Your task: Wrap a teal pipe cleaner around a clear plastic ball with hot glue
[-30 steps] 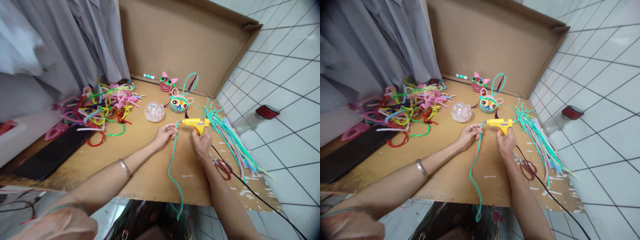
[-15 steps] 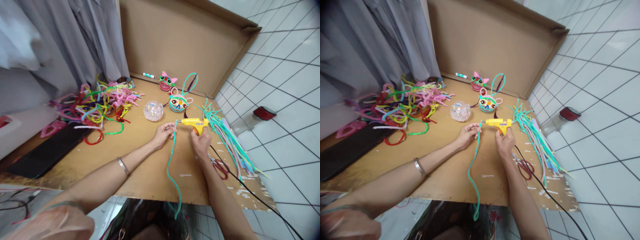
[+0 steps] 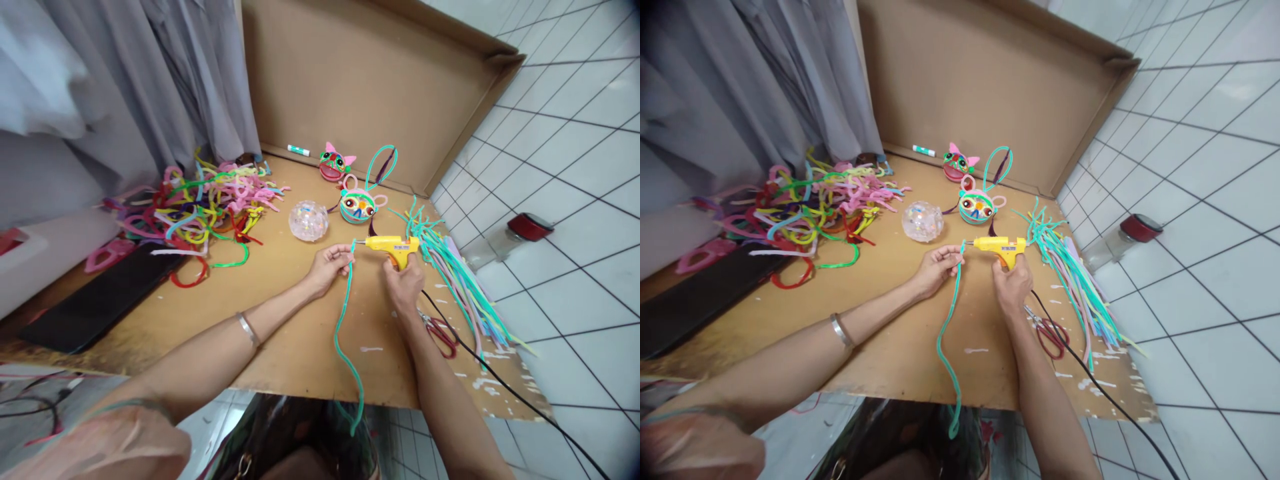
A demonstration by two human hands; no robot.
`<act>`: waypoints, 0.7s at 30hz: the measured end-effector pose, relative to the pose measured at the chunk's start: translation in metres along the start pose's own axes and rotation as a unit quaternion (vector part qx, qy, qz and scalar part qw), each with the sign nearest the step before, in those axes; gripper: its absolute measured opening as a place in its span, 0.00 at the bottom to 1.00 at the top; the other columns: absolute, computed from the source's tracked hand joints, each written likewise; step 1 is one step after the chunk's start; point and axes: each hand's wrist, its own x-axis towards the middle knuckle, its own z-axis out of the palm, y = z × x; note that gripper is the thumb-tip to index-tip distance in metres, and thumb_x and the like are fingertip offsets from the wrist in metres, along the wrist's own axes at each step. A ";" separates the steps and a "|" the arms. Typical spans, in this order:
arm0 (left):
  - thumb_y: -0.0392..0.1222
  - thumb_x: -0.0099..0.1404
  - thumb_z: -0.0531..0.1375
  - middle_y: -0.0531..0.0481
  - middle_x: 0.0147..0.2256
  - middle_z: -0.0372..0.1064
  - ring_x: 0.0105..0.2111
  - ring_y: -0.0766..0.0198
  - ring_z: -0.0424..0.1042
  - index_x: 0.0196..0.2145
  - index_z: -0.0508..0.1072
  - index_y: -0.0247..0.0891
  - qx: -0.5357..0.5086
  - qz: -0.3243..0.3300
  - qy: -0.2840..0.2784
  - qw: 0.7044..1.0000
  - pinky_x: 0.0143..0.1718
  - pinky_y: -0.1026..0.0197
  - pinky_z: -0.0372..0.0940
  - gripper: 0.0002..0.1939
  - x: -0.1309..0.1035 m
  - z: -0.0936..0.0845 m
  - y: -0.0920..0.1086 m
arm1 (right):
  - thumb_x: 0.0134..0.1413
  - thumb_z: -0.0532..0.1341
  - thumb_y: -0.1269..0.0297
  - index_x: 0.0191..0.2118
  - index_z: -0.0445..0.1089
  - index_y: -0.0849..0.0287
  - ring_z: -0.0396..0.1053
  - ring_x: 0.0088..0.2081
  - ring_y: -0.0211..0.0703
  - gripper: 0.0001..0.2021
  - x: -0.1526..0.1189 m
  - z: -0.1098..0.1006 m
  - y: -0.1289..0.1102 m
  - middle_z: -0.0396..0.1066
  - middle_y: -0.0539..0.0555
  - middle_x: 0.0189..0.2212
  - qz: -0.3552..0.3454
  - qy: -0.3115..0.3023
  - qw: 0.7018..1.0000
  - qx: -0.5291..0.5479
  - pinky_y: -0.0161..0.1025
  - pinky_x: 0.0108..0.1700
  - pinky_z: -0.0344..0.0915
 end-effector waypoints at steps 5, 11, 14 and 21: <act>0.41 0.46 0.75 0.54 0.23 0.73 0.18 0.76 0.63 0.35 0.75 0.32 -0.003 -0.004 0.000 1.000 0.21 0.70 0.56 0.20 0.001 0.000 0.000 | 0.46 0.56 0.51 0.37 0.72 0.59 0.65 0.28 0.48 0.18 -0.001 0.001 0.000 0.72 0.56 0.26 -0.005 0.000 1.000 0.003 0.43 0.35 0.61; 0.42 0.44 0.75 0.54 0.23 0.73 0.18 0.76 0.63 0.35 0.75 0.31 -0.006 -0.010 -0.004 1.000 0.21 0.69 0.56 0.22 0.000 -0.001 0.000 | 0.47 0.56 0.51 0.38 0.71 0.60 0.65 0.29 0.48 0.18 0.002 0.001 0.005 0.72 0.57 0.28 -0.012 0.022 1.000 0.006 0.42 0.34 0.59; 0.42 0.42 0.75 0.53 0.23 0.74 0.17 0.76 0.63 0.34 0.75 0.31 -0.007 -0.011 -0.002 1.000 0.21 0.69 0.56 0.23 0.000 -0.001 0.001 | 0.47 0.55 0.51 0.37 0.70 0.59 0.65 0.29 0.49 0.18 0.002 0.000 0.005 0.72 0.57 0.28 -0.016 0.025 1.000 0.009 0.42 0.34 0.59; 0.41 0.44 0.74 0.53 0.23 0.74 0.17 0.76 0.62 0.34 0.75 0.32 -0.012 -0.005 0.003 1.000 0.21 0.69 0.56 0.20 0.001 0.000 0.001 | 0.47 0.56 0.53 0.35 0.70 0.58 0.64 0.27 0.47 0.15 0.000 0.000 0.004 0.70 0.54 0.26 -0.019 0.011 1.000 0.008 0.41 0.33 0.59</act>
